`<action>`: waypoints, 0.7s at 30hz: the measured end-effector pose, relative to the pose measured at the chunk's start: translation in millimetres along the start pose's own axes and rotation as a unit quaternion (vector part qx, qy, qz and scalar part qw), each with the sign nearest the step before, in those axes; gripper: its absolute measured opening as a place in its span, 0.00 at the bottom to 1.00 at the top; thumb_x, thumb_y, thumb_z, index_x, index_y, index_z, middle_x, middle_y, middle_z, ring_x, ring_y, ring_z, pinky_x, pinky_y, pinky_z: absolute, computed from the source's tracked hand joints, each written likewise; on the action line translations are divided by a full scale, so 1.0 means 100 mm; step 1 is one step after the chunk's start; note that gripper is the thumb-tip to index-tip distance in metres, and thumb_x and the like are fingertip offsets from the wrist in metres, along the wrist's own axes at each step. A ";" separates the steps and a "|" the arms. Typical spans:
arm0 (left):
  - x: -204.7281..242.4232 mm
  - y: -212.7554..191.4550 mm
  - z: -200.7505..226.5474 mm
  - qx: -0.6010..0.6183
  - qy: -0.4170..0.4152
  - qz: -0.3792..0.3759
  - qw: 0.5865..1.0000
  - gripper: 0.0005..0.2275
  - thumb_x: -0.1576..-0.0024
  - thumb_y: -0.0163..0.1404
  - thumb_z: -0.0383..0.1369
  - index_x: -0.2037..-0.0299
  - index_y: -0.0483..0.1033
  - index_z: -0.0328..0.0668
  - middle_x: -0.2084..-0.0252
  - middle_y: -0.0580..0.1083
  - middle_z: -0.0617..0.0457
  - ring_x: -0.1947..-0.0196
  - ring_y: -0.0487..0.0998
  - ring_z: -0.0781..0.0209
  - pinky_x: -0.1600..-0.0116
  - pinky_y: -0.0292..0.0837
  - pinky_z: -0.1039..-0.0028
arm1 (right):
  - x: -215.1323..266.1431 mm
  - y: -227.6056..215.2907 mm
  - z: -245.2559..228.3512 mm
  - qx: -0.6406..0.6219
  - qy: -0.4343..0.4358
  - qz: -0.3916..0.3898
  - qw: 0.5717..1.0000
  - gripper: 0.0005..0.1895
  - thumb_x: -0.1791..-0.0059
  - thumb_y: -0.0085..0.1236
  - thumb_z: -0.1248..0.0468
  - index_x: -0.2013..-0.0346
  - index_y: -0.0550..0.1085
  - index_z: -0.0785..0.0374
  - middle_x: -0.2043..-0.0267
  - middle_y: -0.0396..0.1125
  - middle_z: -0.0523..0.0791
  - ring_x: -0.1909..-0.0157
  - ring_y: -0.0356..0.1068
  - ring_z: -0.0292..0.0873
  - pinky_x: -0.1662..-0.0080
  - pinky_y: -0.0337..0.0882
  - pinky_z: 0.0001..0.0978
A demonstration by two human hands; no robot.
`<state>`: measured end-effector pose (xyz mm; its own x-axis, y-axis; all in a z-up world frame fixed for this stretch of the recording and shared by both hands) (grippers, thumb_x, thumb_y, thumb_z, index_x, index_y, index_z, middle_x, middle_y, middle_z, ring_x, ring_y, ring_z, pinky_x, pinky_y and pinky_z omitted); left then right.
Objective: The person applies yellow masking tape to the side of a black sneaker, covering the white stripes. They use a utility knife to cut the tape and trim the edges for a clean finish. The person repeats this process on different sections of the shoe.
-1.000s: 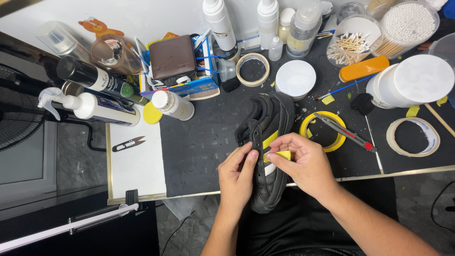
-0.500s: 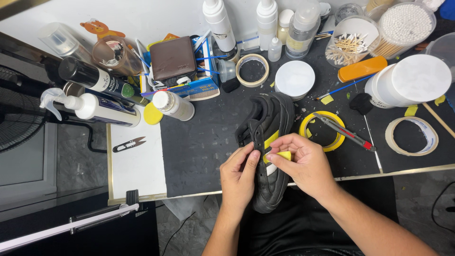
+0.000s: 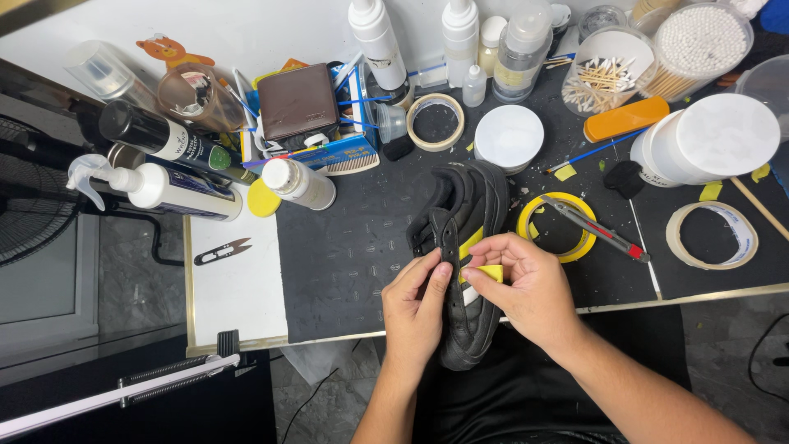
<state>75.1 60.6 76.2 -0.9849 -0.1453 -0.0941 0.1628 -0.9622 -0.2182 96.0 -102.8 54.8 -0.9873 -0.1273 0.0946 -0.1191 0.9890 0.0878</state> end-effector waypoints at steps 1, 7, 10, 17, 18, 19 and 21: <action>0.00 0.00 -0.01 0.002 0.000 0.000 1.000 0.12 0.39 0.55 0.30 0.50 0.80 0.30 0.61 0.81 0.50 0.62 0.81 0.67 0.57 0.75 0.79 | 0.01 0.00 -0.01 0.009 -0.004 0.004 1.000 0.13 0.54 0.63 0.74 0.55 0.74 0.70 0.64 0.74 0.44 0.63 0.73 0.31 0.60 0.75 0.21; 0.00 -0.09 -0.05 -0.010 0.018 0.029 0.999 0.09 0.38 0.53 0.28 0.53 0.79 0.28 0.61 0.81 0.50 0.63 0.79 0.67 0.57 0.74 0.78 | 0.05 0.08 -0.11 -0.066 -0.085 -0.034 0.994 0.14 0.53 0.62 0.75 0.54 0.71 0.70 0.58 0.70 0.43 0.59 0.72 0.31 0.55 0.76 0.23; -0.01 -0.17 -0.07 -0.011 0.037 0.032 0.999 0.09 0.36 0.51 0.28 0.52 0.78 0.28 0.61 0.80 0.49 0.61 0.79 0.67 0.55 0.74 0.77 | 0.05 0.10 -0.01 -0.054 -0.059 -0.040 0.996 0.10 0.51 0.60 0.76 0.55 0.74 0.72 0.59 0.72 0.45 0.57 0.72 0.33 0.54 0.74 0.24; -0.05 -0.29 -0.06 -0.004 0.018 0.066 0.998 0.05 0.37 0.51 0.26 0.54 0.73 0.34 0.64 0.78 0.51 0.65 0.78 0.68 0.58 0.74 0.78 | 0.02 0.18 0.12 -0.087 -0.090 -0.026 0.992 0.08 0.50 0.59 0.77 0.56 0.73 0.72 0.53 0.71 0.47 0.52 0.75 0.37 0.49 0.75 0.27; -0.05 -0.29 -0.02 -0.019 0.029 0.073 0.997 0.04 0.38 0.52 0.26 0.56 0.73 0.34 0.64 0.78 0.51 0.65 0.79 0.68 0.57 0.75 0.78 | 0.01 0.18 0.11 -0.088 -0.100 -0.026 0.991 0.08 0.50 0.59 0.77 0.56 0.73 0.72 0.52 0.71 0.48 0.51 0.75 0.37 0.48 0.75 0.28; -0.04 -0.29 0.03 -0.031 0.048 0.073 0.996 0.04 0.39 0.52 0.25 0.57 0.74 0.34 0.63 0.79 0.50 0.64 0.80 0.67 0.55 0.76 0.78 | 0.01 0.18 0.09 -0.089 -0.109 -0.024 0.990 0.09 0.50 0.59 0.78 0.56 0.73 0.72 0.51 0.70 0.48 0.50 0.74 0.38 0.46 0.75 0.28; 0.01 -0.27 0.14 -0.055 0.087 0.072 0.992 0.06 0.43 0.52 0.23 0.57 0.76 0.33 0.61 0.80 0.48 0.61 0.82 0.65 0.52 0.77 0.77 | 0.00 0.17 0.10 -0.085 -0.105 -0.019 0.991 0.09 0.51 0.59 0.78 0.56 0.73 0.72 0.51 0.70 0.48 0.50 0.75 0.38 0.46 0.76 0.29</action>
<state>69.1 83.0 95.7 -0.9273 -0.2277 -0.2970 0.3158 -0.9018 -0.2949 93.2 -85.1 46.2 -0.9846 -0.1290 -0.1182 -0.1557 0.9542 0.2554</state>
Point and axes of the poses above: each hand's wrist, its own x-axis away from the middle knuckle, its own y-axis out of the palm, z = x × y, the point moved 7 cm from there along -x, towards the middle knuckle
